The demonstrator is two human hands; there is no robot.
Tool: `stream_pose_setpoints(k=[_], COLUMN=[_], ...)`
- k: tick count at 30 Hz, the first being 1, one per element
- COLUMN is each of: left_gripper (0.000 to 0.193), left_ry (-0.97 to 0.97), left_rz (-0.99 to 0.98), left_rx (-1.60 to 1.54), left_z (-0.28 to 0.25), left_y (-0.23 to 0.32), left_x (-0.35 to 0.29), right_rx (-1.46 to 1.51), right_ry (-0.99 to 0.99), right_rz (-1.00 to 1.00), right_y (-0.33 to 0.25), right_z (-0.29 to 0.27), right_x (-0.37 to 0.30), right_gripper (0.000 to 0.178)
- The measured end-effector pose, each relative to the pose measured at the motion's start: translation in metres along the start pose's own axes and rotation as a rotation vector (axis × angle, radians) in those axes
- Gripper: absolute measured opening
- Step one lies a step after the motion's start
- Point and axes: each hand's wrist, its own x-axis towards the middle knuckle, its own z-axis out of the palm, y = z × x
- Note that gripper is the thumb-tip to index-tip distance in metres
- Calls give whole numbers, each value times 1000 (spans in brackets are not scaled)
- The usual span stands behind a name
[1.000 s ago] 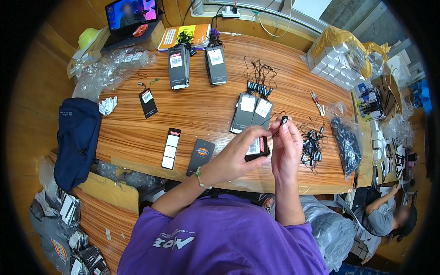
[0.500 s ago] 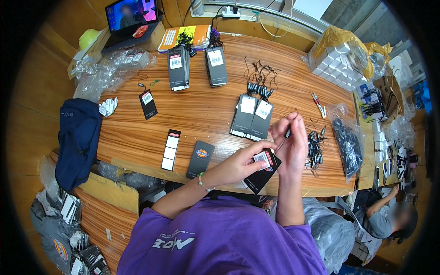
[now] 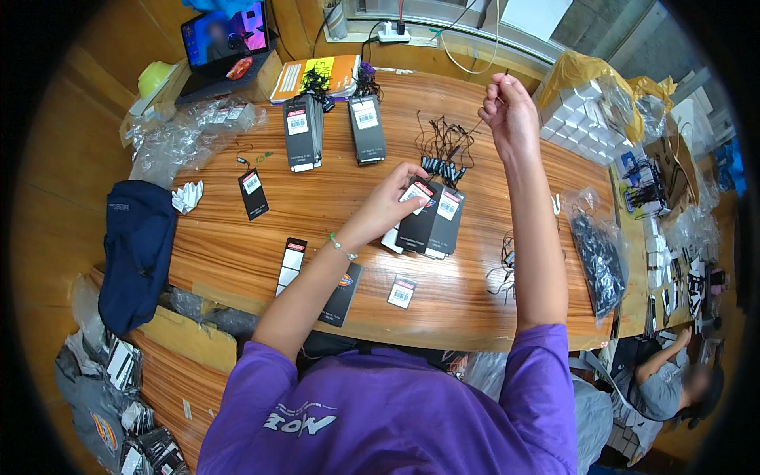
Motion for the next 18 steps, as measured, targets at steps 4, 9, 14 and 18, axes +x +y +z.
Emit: stream_pose_setpoints(k=[4,9,14,18], left_gripper=[37,53,60,59], left_ry=[128,305,303,25], left_rz=[-8,217,189,26], left_rx=[235,837,838,852], left_z=[-2,-2,-15,-46], left_y=[-14,-20,2,24], left_x=[16,11,-30,-99], right_rx=[-107,-306,-776,-1004], right_ry=[76,108,125,-19], right_rz=[86,243,150,-368], right_y=[26,62,94,65], right_z=[-11,-31,-62,-54], right_x=[28,60,74,9], right_gripper=[14,14,25,28])
